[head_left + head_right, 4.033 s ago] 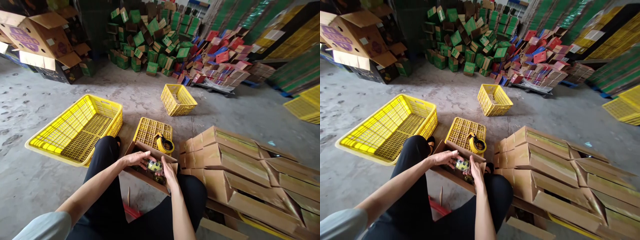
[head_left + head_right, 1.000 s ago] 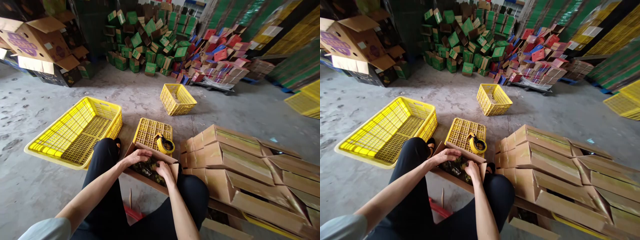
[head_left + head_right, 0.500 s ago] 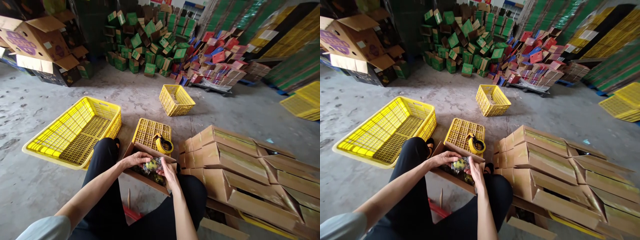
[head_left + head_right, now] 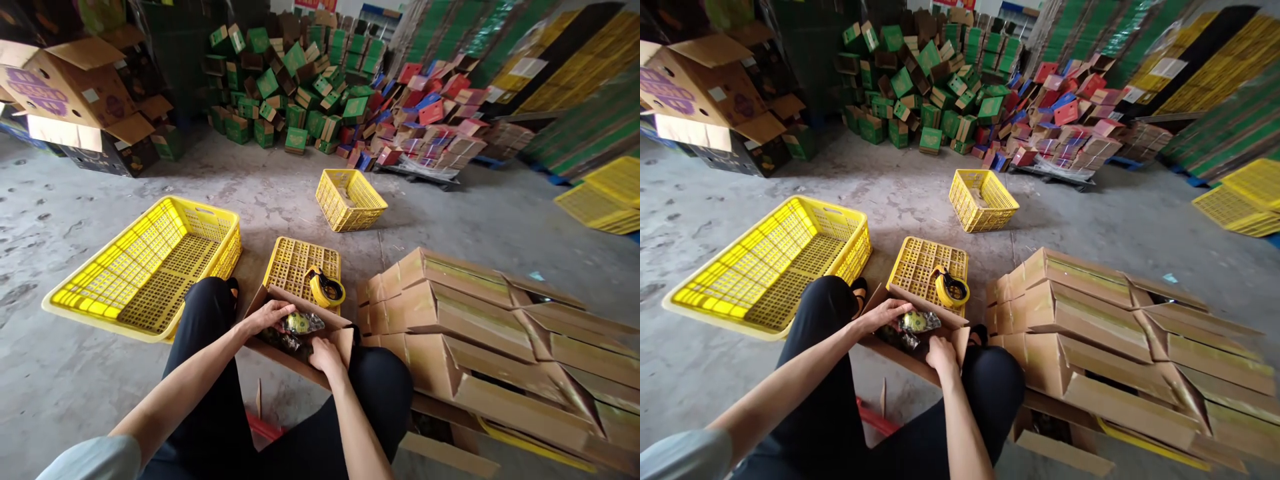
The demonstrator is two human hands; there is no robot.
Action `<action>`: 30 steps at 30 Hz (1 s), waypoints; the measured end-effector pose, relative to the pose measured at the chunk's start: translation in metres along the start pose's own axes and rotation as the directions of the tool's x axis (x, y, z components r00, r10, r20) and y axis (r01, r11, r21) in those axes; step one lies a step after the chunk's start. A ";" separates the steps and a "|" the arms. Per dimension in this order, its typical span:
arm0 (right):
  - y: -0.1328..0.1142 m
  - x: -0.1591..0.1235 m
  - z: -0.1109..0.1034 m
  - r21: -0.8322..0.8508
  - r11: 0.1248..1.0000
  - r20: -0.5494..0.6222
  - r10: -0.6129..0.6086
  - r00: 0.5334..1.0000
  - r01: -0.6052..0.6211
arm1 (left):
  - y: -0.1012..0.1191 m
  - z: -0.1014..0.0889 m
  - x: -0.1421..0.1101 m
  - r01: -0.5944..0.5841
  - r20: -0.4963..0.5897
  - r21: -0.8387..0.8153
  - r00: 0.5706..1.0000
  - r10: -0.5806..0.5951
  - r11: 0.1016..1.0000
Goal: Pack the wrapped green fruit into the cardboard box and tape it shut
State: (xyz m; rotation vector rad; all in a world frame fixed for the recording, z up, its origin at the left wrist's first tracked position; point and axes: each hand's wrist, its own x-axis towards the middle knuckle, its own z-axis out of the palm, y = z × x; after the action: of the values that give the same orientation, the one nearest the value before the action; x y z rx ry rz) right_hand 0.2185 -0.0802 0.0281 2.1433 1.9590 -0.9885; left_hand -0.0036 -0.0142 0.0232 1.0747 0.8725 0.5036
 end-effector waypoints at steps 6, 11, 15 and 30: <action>0.015 -0.016 -0.020 0.188 0.978 -0.103 0.111 0.989 -0.090 | -0.006 -0.005 0.005 0.058 0.021 0.024 0.998 -0.058 0.998; 0.032 -0.035 -0.037 0.465 0.883 -0.135 0.137 0.981 -0.060 | -0.008 -0.003 0.007 0.077 0.060 0.006 0.995 -0.077 0.997; 0.040 -0.036 -0.038 0.710 0.691 -0.264 0.085 0.961 0.134 | -0.004 -0.001 0.006 0.078 0.057 -0.018 0.995 -0.077 0.997; -0.043 0.003 -0.009 0.003 0.934 -0.066 -0.355 0.933 0.356 | 0.007 -0.007 -0.002 0.024 -0.041 -0.034 0.999 -0.025 0.999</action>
State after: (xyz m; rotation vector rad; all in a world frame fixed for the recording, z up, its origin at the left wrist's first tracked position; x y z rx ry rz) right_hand 0.1826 -0.0654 0.0489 1.8842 2.4378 -0.9906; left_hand -0.0101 -0.0083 0.0289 1.0250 0.9093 0.5199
